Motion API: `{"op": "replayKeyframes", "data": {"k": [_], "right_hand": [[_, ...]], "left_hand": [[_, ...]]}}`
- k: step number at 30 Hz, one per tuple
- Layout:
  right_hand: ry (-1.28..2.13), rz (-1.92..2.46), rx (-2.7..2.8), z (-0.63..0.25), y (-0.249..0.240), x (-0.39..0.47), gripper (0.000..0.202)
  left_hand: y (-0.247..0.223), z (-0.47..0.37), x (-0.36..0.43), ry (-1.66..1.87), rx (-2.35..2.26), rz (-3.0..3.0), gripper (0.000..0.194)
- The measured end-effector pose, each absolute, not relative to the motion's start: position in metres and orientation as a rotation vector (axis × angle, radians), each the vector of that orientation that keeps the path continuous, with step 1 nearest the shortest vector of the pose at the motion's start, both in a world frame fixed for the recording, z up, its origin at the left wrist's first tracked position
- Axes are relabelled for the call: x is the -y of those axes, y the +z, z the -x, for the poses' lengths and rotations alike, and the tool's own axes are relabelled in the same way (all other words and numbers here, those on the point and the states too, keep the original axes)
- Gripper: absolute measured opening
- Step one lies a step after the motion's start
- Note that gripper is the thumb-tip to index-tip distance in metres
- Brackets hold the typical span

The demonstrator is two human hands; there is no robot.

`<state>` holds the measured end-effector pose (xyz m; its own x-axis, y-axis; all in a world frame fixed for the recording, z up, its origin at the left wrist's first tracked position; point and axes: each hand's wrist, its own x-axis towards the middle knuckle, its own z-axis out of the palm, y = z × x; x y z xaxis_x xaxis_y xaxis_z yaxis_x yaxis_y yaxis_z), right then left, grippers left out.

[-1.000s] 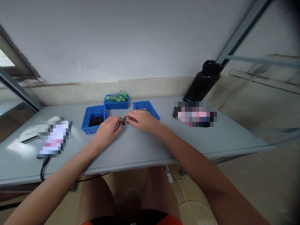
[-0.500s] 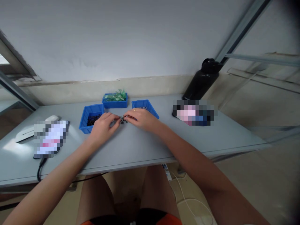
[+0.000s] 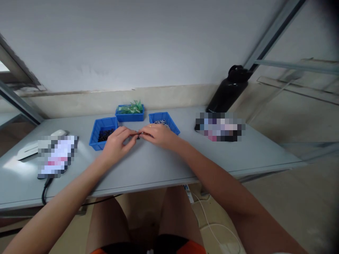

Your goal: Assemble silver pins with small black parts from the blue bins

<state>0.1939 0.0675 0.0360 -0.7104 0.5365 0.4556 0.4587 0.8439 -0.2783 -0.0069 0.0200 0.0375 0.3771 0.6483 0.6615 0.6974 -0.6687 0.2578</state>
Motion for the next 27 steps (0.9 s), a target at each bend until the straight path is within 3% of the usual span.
{"op": "replayKeyframes", "data": {"k": [5, 16, 27], "right_hand": [[0.269, 0.711, 2.486, -0.1913, 0.0320, -0.0667, 0.022], [0.917, 0.727, 2.131, -0.1870, 0.0386, -0.0615, 0.030], [1.034, 0.707, 2.099, -0.1883, 0.0405, -0.0601, 0.030]], "left_hand": [[0.0332, 0.0063, -0.0204, -1.181, 1.181, 2.617, 0.019], [0.0297, 0.0086, -0.0228, -1.206, 1.172, 2.516, 0.015], [0.0317, 0.0081, -0.0217, -1.200, 1.217, 2.431, 0.016]]}}
